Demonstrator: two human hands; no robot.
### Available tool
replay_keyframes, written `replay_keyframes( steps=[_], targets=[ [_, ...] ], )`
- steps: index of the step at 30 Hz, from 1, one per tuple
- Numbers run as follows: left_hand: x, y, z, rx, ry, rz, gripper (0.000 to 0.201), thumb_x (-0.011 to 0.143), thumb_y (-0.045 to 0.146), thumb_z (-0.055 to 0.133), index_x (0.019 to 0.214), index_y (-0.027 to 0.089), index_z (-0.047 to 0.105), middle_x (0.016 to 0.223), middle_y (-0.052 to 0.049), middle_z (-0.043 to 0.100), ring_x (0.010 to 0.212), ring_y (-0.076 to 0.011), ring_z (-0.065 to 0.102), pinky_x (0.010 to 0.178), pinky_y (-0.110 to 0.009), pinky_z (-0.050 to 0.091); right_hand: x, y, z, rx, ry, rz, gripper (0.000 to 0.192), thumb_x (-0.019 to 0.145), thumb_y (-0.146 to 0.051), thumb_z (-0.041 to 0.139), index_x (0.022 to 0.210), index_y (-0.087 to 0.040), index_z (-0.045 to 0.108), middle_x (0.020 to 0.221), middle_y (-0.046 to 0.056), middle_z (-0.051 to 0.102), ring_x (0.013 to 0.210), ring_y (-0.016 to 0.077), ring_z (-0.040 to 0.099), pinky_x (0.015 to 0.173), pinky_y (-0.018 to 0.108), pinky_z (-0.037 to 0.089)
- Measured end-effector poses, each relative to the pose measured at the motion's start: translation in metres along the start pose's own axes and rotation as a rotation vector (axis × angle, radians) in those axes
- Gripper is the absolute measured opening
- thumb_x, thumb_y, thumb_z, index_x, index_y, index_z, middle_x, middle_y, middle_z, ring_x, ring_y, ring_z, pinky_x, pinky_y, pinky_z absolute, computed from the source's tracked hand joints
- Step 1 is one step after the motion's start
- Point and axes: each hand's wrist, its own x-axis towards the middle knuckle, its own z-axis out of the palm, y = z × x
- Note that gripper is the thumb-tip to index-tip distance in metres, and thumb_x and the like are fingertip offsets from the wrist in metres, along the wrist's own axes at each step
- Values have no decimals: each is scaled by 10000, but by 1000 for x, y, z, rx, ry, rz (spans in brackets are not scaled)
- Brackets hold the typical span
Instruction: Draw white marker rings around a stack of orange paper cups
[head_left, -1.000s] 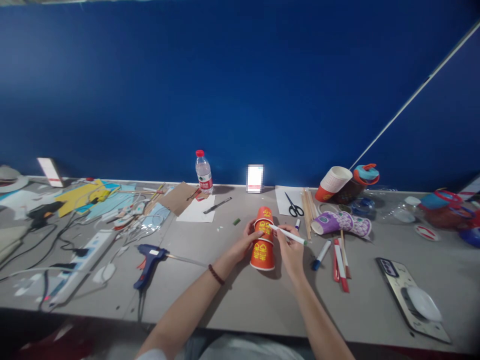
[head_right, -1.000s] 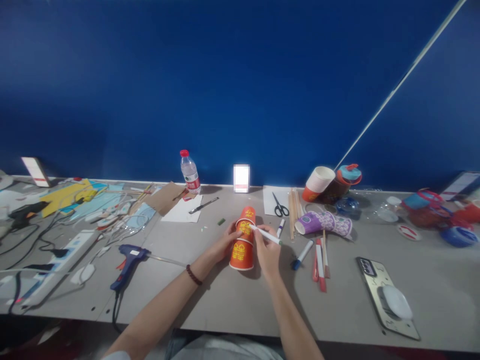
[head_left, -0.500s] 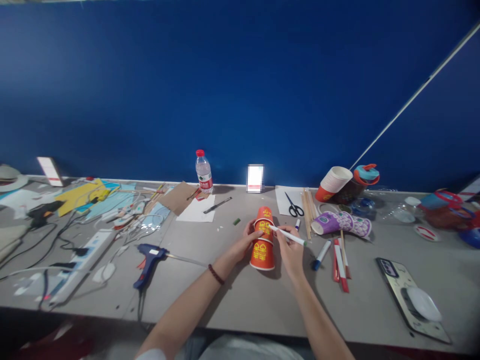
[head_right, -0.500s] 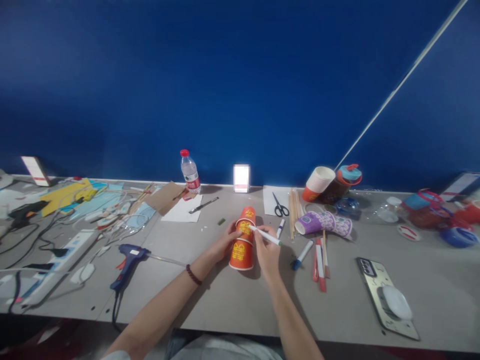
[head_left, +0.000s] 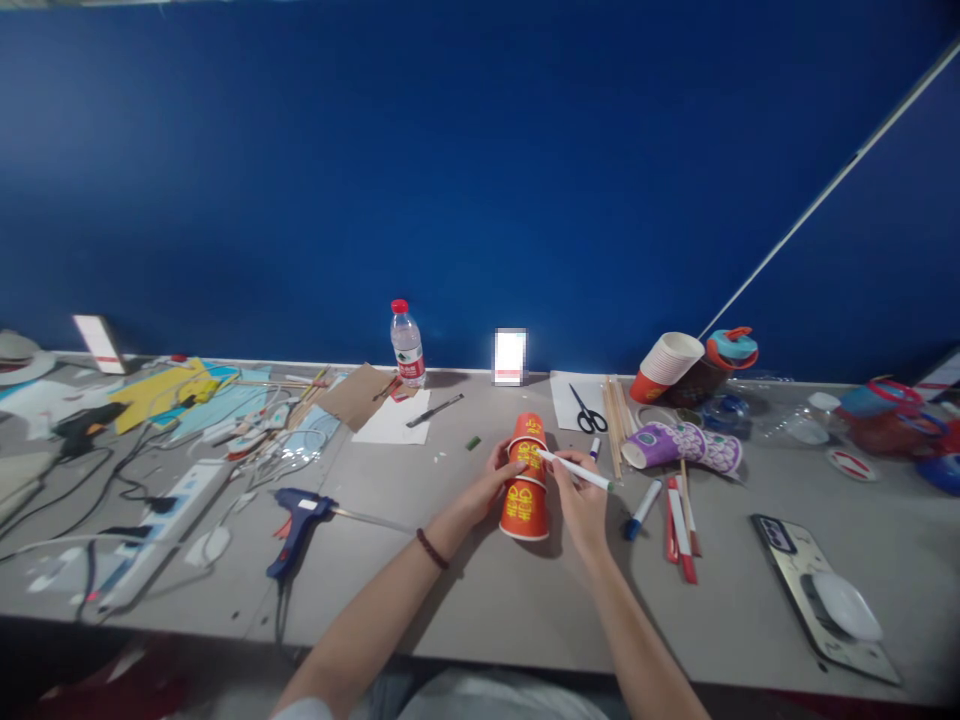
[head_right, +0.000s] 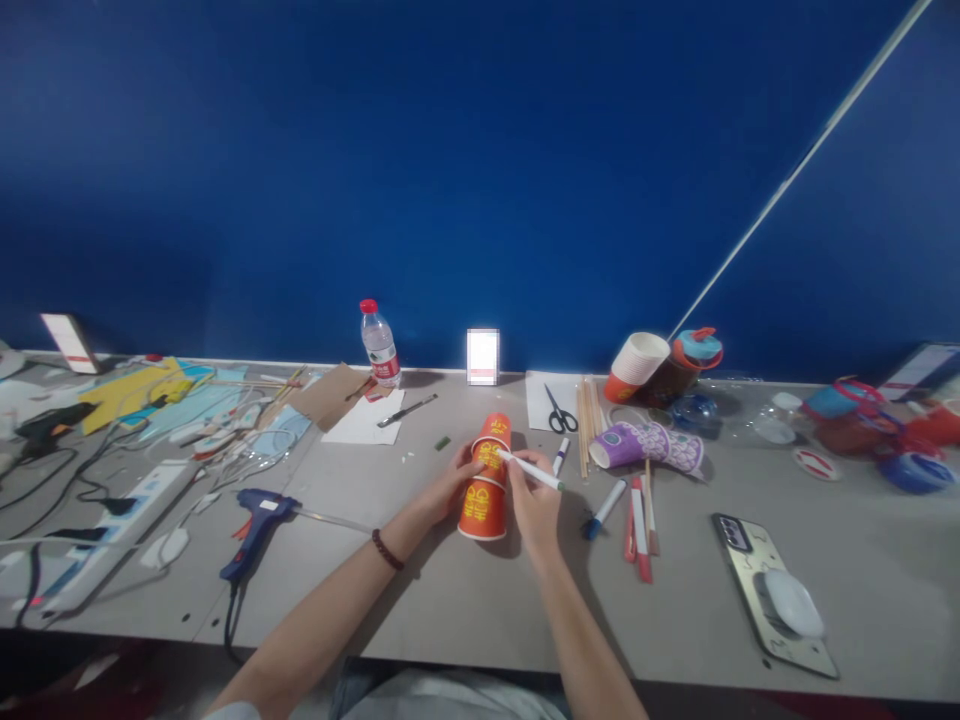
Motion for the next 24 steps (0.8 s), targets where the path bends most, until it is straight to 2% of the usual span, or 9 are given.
replay_keyframes(
  steps=[24],
  targets=[
    [-7, 11, 8, -26, -3, -30, 598, 662, 258, 834, 1190, 191, 561, 1238, -135, 604, 1063, -272, 636, 1021, -489, 448, 0, 3, 0, 15, 2, -3, 288, 777, -469, 687, 844, -198, 614, 779, 24, 667, 713, 191, 653, 637, 298, 533]
  ],
)
